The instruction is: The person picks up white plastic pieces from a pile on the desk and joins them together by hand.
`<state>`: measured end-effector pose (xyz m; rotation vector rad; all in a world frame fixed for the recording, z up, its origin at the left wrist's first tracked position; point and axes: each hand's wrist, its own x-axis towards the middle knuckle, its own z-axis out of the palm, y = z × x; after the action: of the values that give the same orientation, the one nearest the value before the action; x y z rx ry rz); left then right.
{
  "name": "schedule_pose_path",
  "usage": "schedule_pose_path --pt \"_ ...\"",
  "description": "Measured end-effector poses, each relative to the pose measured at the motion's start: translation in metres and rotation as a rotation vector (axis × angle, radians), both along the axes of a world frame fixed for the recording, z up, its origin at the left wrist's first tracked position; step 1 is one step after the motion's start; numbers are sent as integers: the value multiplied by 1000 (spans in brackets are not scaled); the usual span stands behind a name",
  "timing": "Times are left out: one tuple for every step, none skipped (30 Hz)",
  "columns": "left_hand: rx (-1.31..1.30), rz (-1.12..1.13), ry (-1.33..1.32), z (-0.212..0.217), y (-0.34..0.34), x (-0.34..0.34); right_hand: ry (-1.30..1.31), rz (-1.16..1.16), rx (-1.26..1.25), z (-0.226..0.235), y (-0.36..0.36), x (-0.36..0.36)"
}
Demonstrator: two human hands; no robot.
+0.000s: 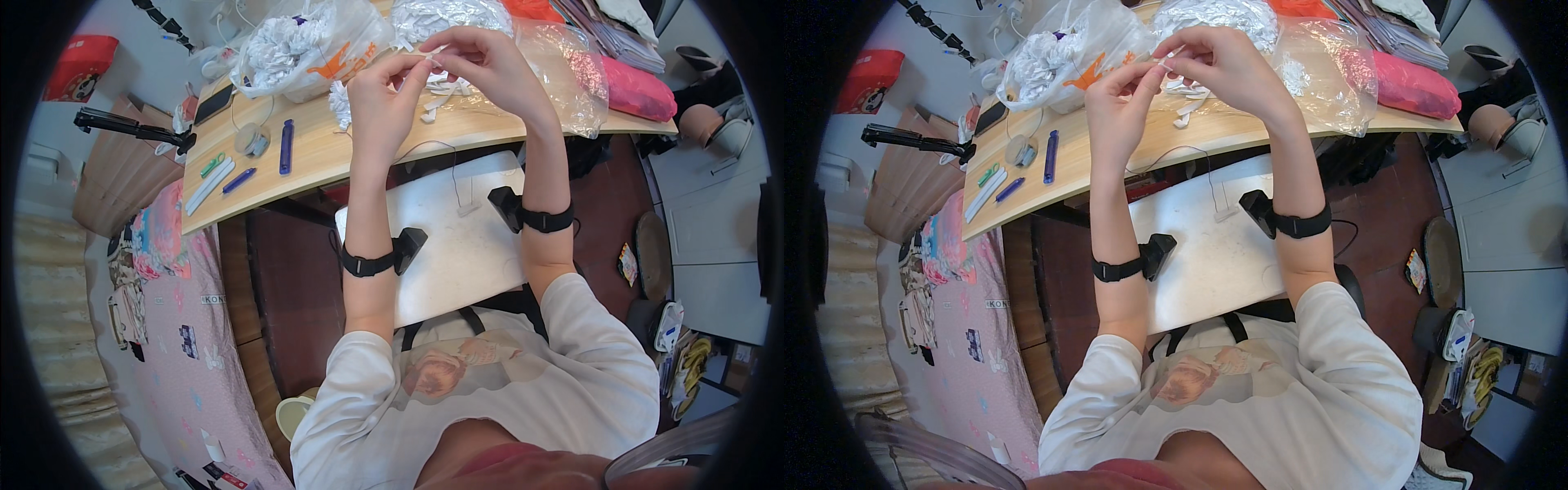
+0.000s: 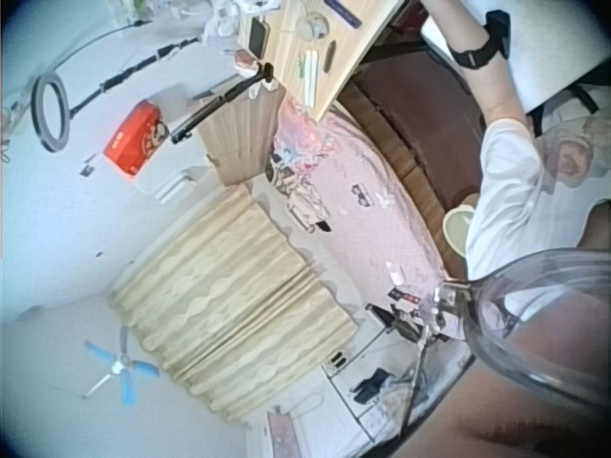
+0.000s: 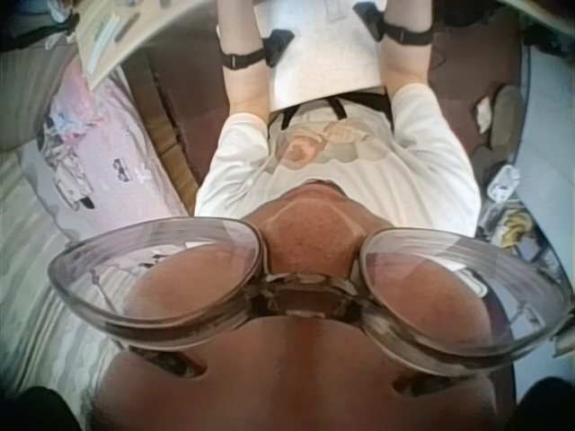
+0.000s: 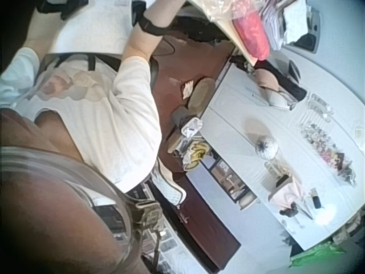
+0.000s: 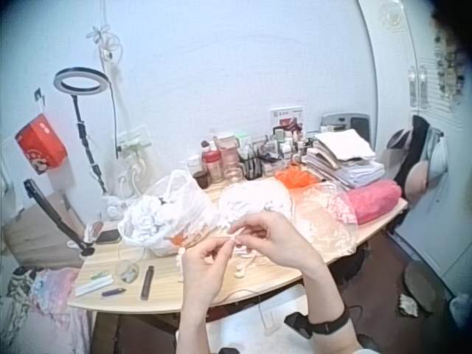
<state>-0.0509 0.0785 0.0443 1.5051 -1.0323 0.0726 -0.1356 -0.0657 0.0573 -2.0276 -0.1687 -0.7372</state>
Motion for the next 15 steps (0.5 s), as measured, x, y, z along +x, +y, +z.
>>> schedule_pose_path --pt "-10 -7 11 -1 1 2 -1 2 1 0 0 1" --pt "-20 -18 23 -1 0 3 6 25 1 -1 -2 1" --pt "-20 -20 23 -1 0 2 13 47 2 -2 -3 1" --pt "-6 -30 71 0 1 1 13 45 2 -2 -5 -1" --pt "8 -39 119 1 1 1 25 81 34 -1 -6 -2" --pt "8 -40 119 1 1 2 37 118 66 0 -7 -3" --pt "15 -34 102 0 1 4 37 117 66 2 -7 -4" --pt "23 -28 85 -1 1 5 34 158 111 3 -7 -5" --pt "23 -28 85 0 1 4 31 198 157 4 -7 -6" --pt "15 -49 120 0 1 3 31 198 157 4 -8 -7" --pt "7 -67 155 1 2 2 -21 203 173 5 -10 -8" --pt "8 -65 154 2 3 2 -73 208 188 6 -11 -9" --pt "-63 -73 155 3 3 2 -74 211 188 8 -12 -11" --pt "-133 -85 159 2 2 3 -59 154 165 9 -15 -13" --pt "-133 -87 161 1 1 4 -44 97 143 9 -18 -14"
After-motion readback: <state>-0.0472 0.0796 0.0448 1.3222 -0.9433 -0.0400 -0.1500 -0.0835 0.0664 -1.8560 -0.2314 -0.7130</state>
